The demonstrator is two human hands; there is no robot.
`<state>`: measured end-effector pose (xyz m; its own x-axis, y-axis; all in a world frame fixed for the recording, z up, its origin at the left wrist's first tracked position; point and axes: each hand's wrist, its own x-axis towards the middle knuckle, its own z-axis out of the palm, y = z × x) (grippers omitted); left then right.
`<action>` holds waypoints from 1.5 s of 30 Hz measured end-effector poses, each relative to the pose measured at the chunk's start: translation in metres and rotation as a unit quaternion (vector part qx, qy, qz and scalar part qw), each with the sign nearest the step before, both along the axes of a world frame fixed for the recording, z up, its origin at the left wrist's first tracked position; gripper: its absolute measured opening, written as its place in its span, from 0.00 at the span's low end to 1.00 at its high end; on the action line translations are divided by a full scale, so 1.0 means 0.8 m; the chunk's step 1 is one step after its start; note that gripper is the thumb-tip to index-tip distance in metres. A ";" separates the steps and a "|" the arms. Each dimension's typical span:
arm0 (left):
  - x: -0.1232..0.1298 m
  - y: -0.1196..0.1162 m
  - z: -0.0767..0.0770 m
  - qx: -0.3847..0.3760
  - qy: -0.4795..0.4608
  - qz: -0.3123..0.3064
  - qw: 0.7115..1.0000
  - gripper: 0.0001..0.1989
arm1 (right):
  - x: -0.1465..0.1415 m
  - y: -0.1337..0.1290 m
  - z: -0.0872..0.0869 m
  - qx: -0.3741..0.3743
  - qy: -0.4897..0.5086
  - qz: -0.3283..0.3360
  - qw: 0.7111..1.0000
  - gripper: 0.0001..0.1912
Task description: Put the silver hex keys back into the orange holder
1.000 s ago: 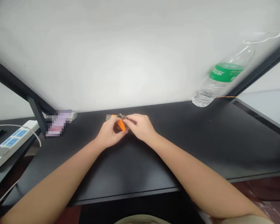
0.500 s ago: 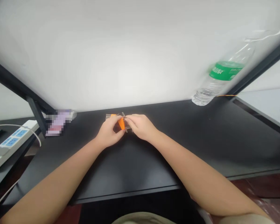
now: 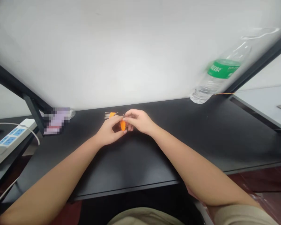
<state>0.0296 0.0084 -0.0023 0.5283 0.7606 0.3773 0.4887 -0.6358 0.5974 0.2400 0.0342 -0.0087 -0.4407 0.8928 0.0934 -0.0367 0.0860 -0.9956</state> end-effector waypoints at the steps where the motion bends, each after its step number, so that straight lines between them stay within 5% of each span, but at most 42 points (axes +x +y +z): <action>1: 0.000 0.001 0.001 -0.004 -0.005 0.001 1.000 0.10 | -0.001 -0.001 -0.001 0.013 -0.006 -0.016 1.000 0.20; 6: -0.001 0.005 -0.002 -0.023 -0.022 0.010 0.999 0.12 | -0.004 -0.006 -0.002 0.105 -0.065 -0.092 0.988 0.16; 11: -0.001 0.008 -0.010 0.018 -0.017 0.041 0.999 0.16 | -0.006 -0.011 0.005 0.299 -0.243 -0.131 0.913 0.15; 18: -0.007 0.013 -0.012 0.073 -0.018 0.095 0.993 0.21 | 0.006 -0.003 0.002 0.269 -0.291 -0.098 0.913 0.16; 24: -0.013 0.019 -0.016 0.068 -0.038 0.162 0.984 0.23 | 0.013 -0.003 0.003 0.332 -0.493 0.043 0.803 0.10; 28: -0.013 0.021 -0.020 0.076 -0.041 0.169 0.982 0.23 | 0.002 -0.015 0.010 0.359 -0.575 0.051 0.733 0.10; 32: -0.014 0.022 -0.022 0.081 -0.036 0.168 0.982 0.23 | -0.004 -0.022 0.012 0.377 -0.595 0.045 0.708 0.10; 34: -0.015 0.021 -0.021 0.082 -0.037 0.168 0.982 0.22 | -0.002 -0.022 0.012 0.387 -0.579 0.034 0.717 0.09; 36: -0.015 0.020 -0.021 0.083 -0.038 0.174 0.981 0.22 | 0.001 -0.019 0.012 0.376 -0.537 0.015 0.755 0.07; 39: -0.014 0.017 -0.020 0.086 -0.038 0.183 0.979 0.22 | 0.007 -0.011 0.012 0.302 -0.385 -0.030 0.871 0.01; 42: -0.012 0.014 -0.019 0.098 -0.026 0.188 0.977 0.22 | 0.009 -0.004 0.009 0.173 -0.130 -0.067 0.974 0.10; 45: -0.010 0.011 -0.020 0.107 -0.006 0.187 0.977 0.25 | 0.004 -0.002 0.006 0.093 0.042 -0.099 0.990 0.16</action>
